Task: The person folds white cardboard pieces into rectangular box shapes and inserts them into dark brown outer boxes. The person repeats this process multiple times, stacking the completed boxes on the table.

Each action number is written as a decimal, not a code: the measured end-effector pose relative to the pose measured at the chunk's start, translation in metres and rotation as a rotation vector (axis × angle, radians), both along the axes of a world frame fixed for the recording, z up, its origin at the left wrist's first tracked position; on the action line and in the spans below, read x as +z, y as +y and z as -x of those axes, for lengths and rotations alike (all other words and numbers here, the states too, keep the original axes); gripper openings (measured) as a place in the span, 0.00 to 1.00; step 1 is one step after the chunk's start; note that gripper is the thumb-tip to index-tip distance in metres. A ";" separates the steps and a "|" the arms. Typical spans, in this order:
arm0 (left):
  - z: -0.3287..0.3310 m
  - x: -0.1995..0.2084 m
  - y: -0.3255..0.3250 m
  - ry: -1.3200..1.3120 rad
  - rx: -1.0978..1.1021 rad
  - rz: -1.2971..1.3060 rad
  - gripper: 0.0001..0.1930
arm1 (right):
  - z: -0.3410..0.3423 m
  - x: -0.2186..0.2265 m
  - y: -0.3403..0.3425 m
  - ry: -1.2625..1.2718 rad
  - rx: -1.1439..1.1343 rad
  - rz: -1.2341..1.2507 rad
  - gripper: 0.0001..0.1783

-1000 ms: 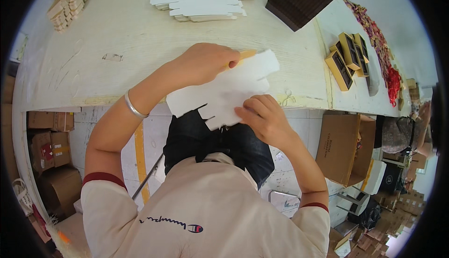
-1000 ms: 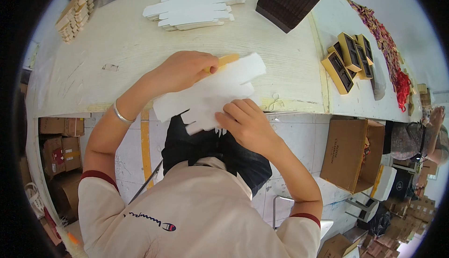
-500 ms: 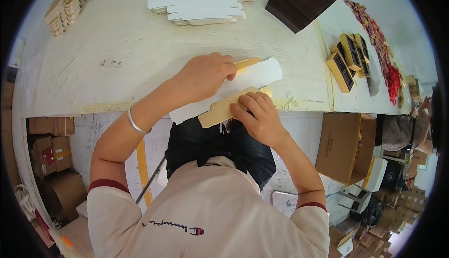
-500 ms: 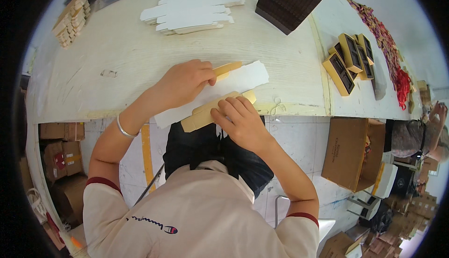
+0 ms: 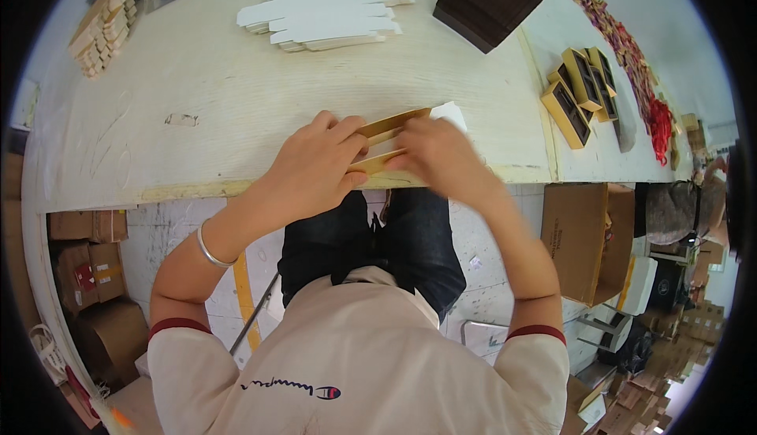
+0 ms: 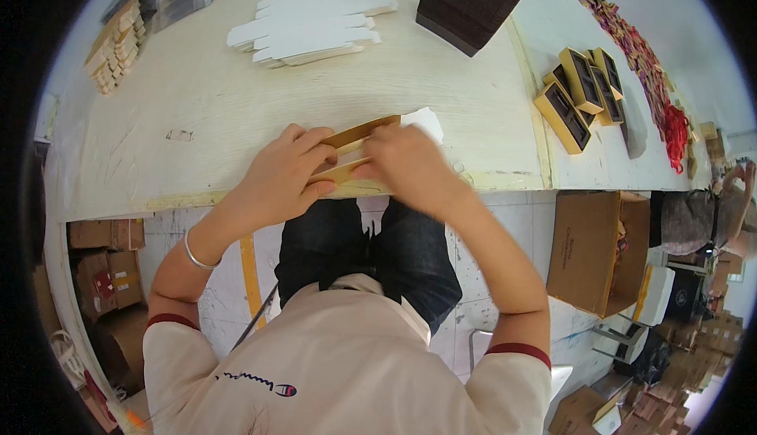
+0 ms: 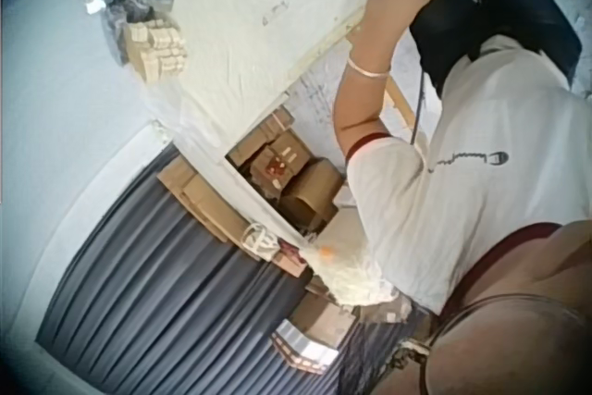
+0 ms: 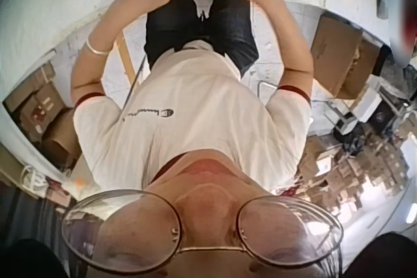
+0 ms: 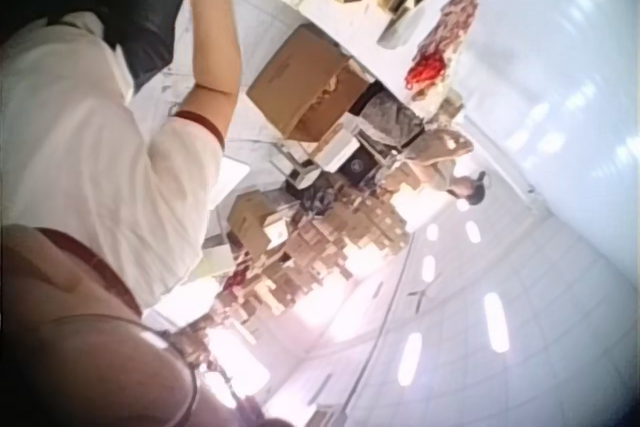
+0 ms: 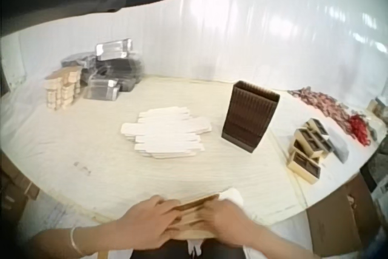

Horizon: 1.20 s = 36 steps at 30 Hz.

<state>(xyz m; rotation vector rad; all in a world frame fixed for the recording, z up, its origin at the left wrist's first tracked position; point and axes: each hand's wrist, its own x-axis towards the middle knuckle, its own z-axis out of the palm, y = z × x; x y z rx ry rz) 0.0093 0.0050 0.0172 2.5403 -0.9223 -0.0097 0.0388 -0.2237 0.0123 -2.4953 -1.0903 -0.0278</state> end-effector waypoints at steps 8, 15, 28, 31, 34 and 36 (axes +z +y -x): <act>0.009 0.002 -0.032 -0.022 0.206 -0.080 0.13 | 0.038 0.018 -0.017 -0.173 -0.094 -0.094 0.27; -0.002 0.016 -0.002 0.282 -0.131 0.185 0.33 | 0.046 -0.001 -0.011 0.203 0.031 -0.356 0.25; -0.001 -0.011 -0.003 0.116 -0.221 0.297 0.19 | 0.047 -0.016 0.020 0.160 -0.068 -0.435 0.12; -0.001 -0.010 -0.012 0.216 -0.078 0.341 0.15 | 0.048 -0.002 0.025 0.437 -0.185 -0.513 0.11; 0.002 -0.020 -0.016 0.074 -0.091 0.389 0.13 | 0.043 0.008 0.016 0.727 -0.166 -0.573 0.08; 0.002 -0.020 -0.017 0.042 -0.113 0.395 0.12 | 0.043 0.003 0.011 0.665 -0.123 -0.578 0.09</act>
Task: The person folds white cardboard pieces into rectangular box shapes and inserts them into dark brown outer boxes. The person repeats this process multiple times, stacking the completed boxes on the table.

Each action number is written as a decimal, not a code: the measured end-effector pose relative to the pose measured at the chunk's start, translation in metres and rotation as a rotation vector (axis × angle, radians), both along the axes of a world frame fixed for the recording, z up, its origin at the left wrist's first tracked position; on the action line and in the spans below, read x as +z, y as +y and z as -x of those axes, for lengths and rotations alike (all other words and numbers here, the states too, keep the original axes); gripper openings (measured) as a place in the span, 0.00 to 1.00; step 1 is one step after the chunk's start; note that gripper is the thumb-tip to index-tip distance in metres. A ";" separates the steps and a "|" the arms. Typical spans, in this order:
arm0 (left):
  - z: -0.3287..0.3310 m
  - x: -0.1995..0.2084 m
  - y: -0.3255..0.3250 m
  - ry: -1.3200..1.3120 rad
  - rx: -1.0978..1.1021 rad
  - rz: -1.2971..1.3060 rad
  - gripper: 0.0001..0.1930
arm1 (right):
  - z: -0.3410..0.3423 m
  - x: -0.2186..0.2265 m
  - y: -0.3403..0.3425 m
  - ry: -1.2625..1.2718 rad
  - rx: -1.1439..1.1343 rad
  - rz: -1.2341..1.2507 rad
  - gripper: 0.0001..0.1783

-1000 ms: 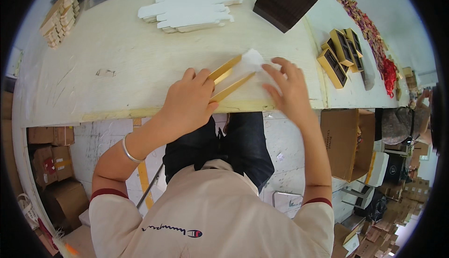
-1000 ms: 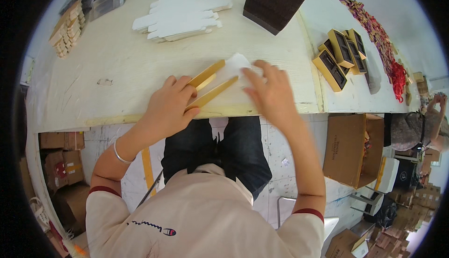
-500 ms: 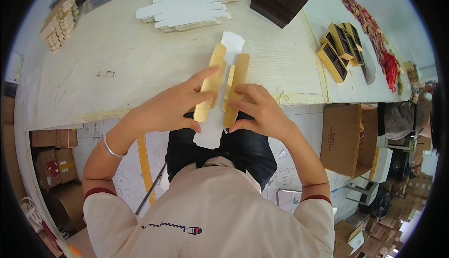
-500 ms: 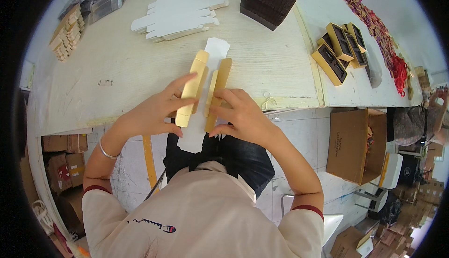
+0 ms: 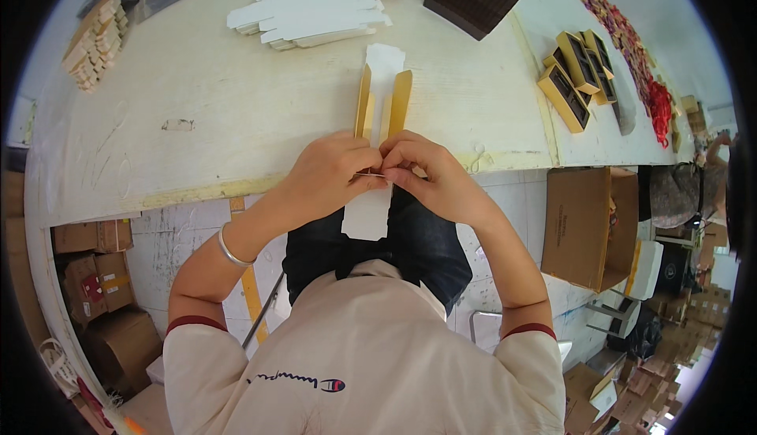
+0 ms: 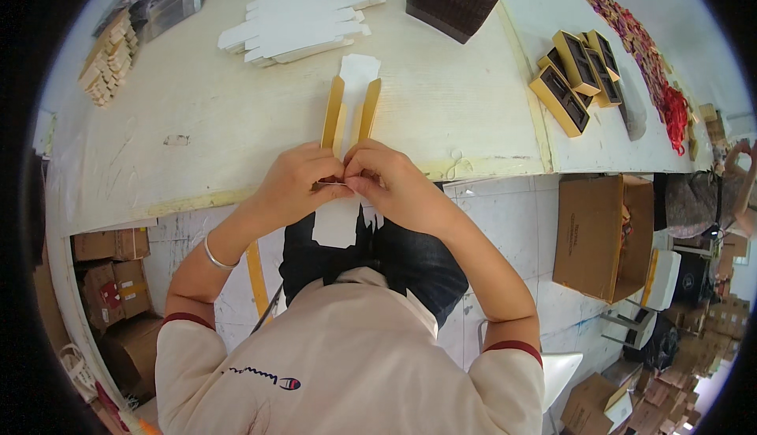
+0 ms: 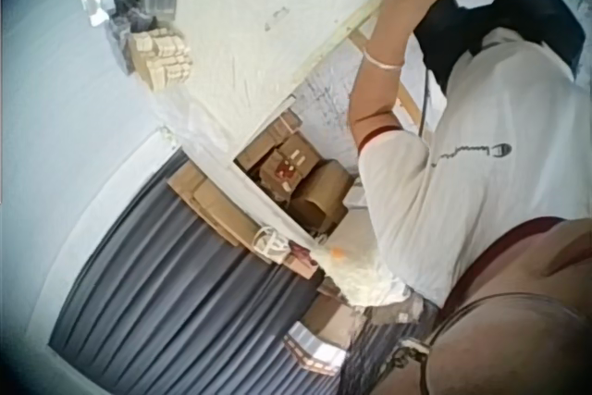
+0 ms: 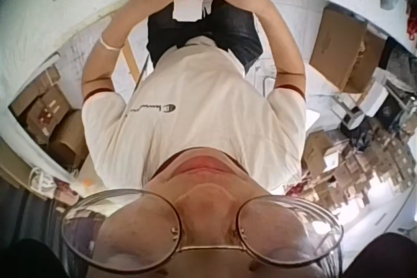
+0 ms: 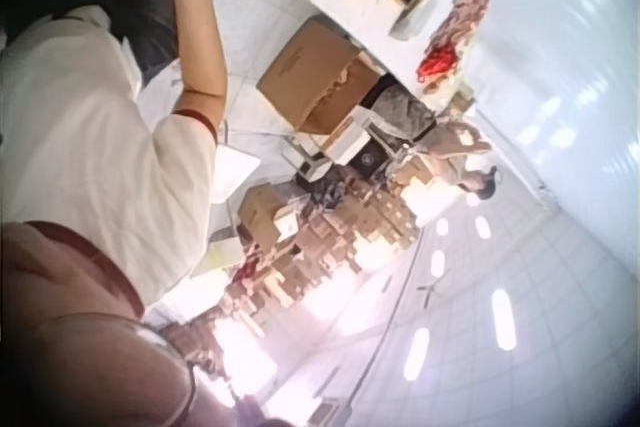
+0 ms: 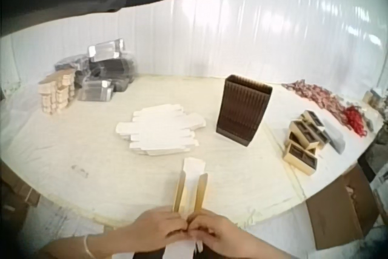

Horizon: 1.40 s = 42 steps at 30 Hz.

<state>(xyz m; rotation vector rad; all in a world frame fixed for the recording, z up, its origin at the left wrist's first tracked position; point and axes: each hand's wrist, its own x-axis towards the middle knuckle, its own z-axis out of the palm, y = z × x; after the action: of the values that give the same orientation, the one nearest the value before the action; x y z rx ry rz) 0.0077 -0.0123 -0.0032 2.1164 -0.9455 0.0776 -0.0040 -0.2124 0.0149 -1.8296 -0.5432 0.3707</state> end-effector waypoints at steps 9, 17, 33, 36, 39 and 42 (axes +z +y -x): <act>0.002 0.009 0.002 0.376 0.071 -0.024 0.10 | 0.034 -0.013 0.000 -0.844 -0.088 0.316 0.22; -0.003 0.013 0.019 0.707 -0.121 0.136 0.14 | 0.024 -0.043 0.013 -0.401 -0.332 -0.209 0.12; 0.020 -0.001 0.003 -0.063 0.167 -0.109 0.08 | 0.022 -0.022 0.018 -0.706 -0.112 0.607 0.09; -0.005 0.015 0.015 0.124 -0.040 -0.235 0.07 | 0.010 -0.001 0.015 -0.424 0.028 0.488 0.10; -0.043 0.031 0.038 0.176 -0.298 -0.323 0.07 | -0.005 0.011 -0.012 -0.424 -0.023 0.266 0.09; -0.044 0.043 0.035 -0.259 -0.210 -0.446 0.13 | -0.026 -0.005 -0.040 -0.807 -0.197 0.508 0.10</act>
<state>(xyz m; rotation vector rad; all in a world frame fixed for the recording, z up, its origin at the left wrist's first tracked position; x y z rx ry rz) 0.0514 0.0225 0.0394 2.4327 -1.4429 0.0362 0.0222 -0.2522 0.0095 -2.4914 -0.8527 -0.4372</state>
